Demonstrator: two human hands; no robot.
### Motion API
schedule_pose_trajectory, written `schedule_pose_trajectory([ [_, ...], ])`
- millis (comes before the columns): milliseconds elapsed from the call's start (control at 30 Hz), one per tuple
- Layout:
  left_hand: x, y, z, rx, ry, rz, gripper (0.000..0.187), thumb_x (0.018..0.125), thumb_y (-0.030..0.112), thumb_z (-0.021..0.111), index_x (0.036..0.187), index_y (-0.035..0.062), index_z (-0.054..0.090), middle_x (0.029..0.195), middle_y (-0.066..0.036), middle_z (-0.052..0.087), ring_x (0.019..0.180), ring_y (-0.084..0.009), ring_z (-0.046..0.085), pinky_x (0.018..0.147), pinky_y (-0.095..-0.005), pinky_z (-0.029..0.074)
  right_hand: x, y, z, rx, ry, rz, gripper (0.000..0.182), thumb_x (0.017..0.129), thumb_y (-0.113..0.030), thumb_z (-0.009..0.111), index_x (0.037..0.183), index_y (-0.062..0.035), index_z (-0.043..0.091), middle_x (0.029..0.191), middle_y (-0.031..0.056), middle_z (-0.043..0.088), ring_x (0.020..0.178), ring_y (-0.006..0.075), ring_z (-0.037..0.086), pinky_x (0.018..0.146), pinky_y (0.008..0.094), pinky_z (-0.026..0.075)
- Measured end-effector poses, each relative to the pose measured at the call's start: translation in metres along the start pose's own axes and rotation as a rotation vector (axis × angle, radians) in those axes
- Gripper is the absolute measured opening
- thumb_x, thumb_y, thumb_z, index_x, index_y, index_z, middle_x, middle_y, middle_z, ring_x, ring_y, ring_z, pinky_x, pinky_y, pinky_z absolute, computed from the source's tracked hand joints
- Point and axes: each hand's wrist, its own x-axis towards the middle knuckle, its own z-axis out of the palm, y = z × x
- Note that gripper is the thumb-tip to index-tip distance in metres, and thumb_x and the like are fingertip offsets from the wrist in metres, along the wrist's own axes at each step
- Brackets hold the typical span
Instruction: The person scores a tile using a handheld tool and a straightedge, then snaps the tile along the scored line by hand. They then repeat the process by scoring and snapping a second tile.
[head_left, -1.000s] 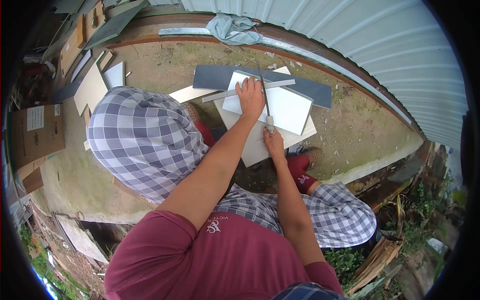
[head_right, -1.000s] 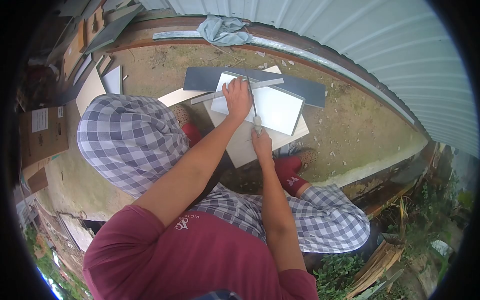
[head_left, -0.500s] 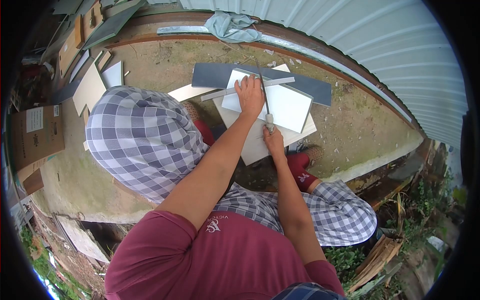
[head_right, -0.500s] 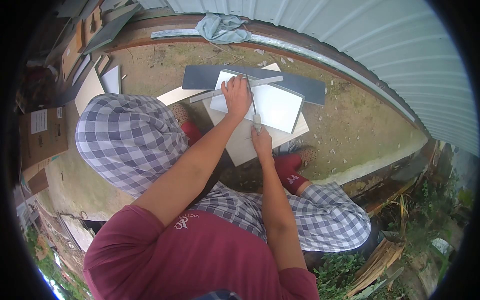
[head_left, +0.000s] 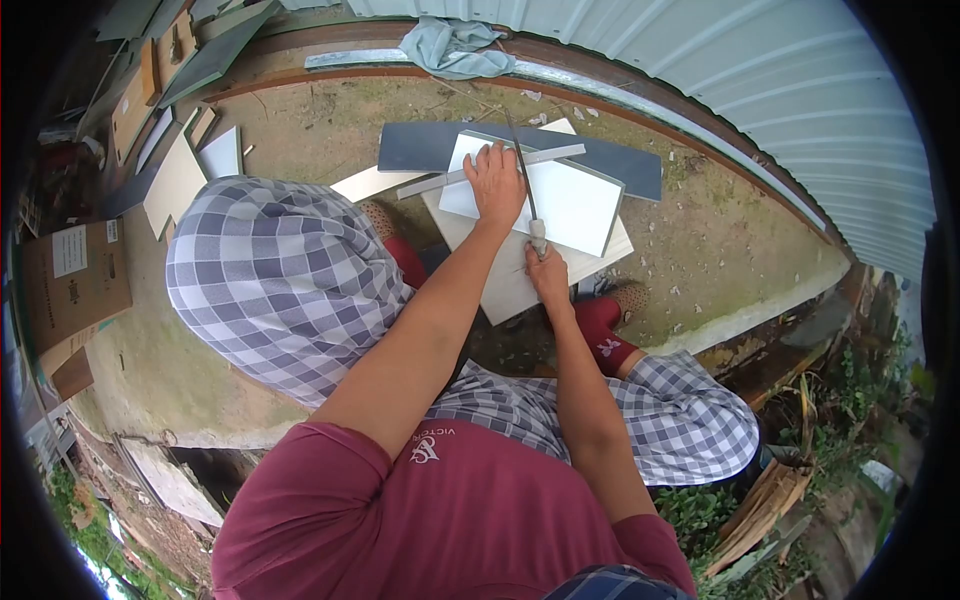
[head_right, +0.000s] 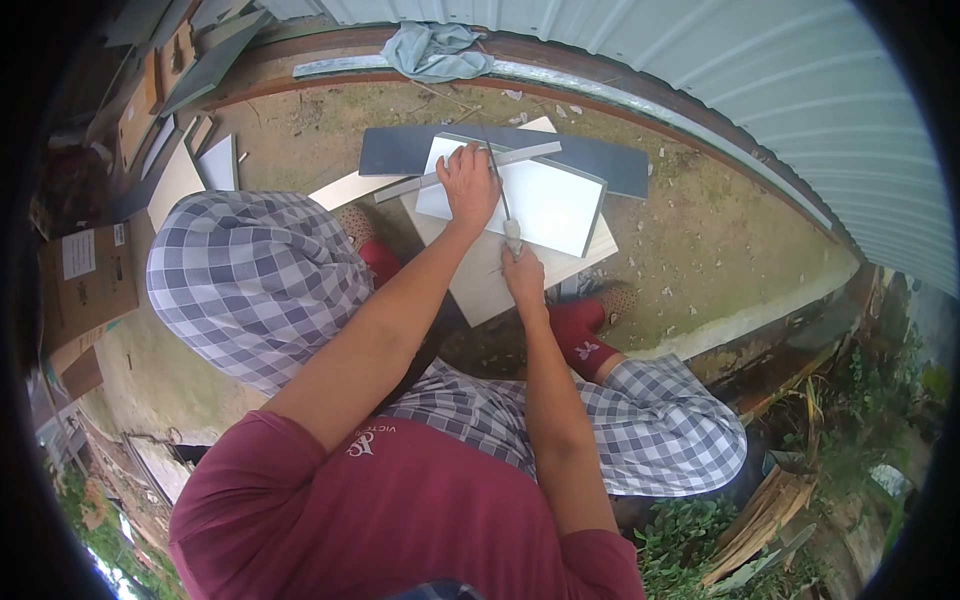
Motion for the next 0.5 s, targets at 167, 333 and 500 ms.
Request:
schedule_pose_trajectory([
  [167, 0.0001, -0.0002, -0.0013, -0.009, 0.013, 0.005, 0.034, 0.071, 0.010, 0.066, 0.104, 0.0072, 0.058, 0.120, -0.010, 0.055, 0.117, -0.0286, 0.047, 0.103, -0.0578, 0.025, -0.0024, -0.0029, -0.0024, -0.003, -0.009, -0.011, 0.038, 0.092, -0.039, 0.055, 0.094, -0.0017, 0.062, 0.066, 0.0146, 0.063, 0.063, 0.0265, 0.064, 0.064, 0.0387, 0.048],
  [333, 0.0003, -0.0002, -0.0019, -0.008, -0.002, -0.005, 0.034, 0.071, 0.010, 0.065, 0.104, 0.0074, 0.058, 0.121, -0.010, 0.054, 0.118, -0.0287, 0.047, 0.103, -0.0575, 0.025, -0.0042, -0.0092, -0.0053, 0.027, -0.040, 0.037, 0.037, 0.092, -0.039, 0.055, 0.095, -0.0021, 0.062, 0.066, 0.0142, 0.063, 0.063, 0.0260, 0.064, 0.064, 0.0383, 0.048],
  [500, 0.0005, -0.0003, -0.0016, -0.004, -0.012, -0.009, 0.034, 0.072, 0.010, 0.065, 0.105, 0.0075, 0.058, 0.121, -0.010, 0.054, 0.119, -0.0286, 0.046, 0.104, -0.0573, 0.024, -0.0037, -0.0083, -0.0051, 0.026, -0.038, 0.024, 0.037, 0.092, -0.039, 0.055, 0.096, -0.0023, 0.062, 0.067, 0.0140, 0.063, 0.062, 0.0243, 0.064, 0.063, 0.0380, 0.048],
])
